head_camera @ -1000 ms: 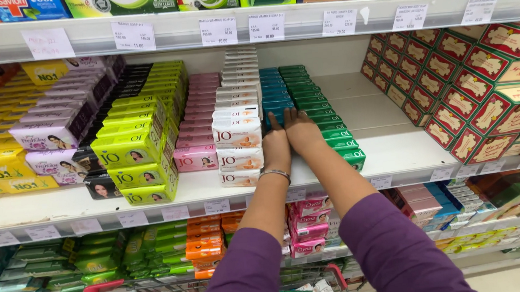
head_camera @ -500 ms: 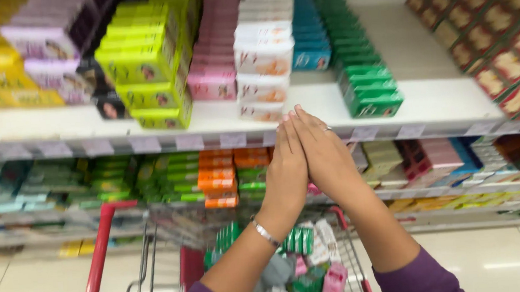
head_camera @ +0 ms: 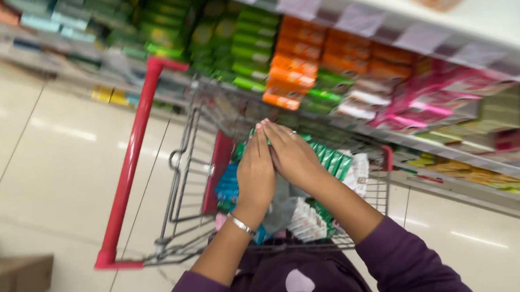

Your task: The recorder is wiping individual soap boxes with a grey cloth and arranging them on the retail shelves in a convenience store.

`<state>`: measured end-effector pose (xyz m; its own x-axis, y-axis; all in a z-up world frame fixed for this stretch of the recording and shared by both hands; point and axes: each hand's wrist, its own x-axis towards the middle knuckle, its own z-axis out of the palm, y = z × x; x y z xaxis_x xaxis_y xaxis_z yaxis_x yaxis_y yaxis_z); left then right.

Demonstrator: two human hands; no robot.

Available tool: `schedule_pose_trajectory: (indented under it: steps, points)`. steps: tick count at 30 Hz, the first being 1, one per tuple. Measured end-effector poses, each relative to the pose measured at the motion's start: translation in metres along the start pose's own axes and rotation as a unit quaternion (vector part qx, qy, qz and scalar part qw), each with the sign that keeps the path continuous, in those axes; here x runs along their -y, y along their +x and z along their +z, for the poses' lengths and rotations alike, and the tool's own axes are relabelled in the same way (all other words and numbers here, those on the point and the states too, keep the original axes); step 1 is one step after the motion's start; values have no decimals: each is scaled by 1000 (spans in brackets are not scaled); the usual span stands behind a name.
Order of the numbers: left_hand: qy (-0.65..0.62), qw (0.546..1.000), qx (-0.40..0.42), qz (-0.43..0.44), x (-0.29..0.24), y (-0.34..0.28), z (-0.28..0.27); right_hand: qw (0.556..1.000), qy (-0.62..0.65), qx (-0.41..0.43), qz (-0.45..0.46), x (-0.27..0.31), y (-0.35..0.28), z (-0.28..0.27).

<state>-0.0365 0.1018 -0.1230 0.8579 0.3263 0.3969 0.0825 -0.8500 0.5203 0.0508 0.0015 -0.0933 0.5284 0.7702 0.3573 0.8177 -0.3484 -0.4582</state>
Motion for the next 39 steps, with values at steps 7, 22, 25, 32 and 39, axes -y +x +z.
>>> schedule_pose_trajectory:
  steps: [7,22,25,32,39]
  points:
    - [42,984,89,-148,131,-92,74,980,53,177,79,-28,-49,179]
    - [77,922,294,-239,239,-207,186,889,54,402,212,-44,-139,336]
    - [15,959,163,-230,231,-203,175,924,-12,354,145,-50,-149,352]
    - [-228,662,1,-714,250,-219,204,930,-20,330,158,-46,-143,352]
    - [-447,432,12,-783,244,-178,173,923,155,275,220,-74,-126,300]
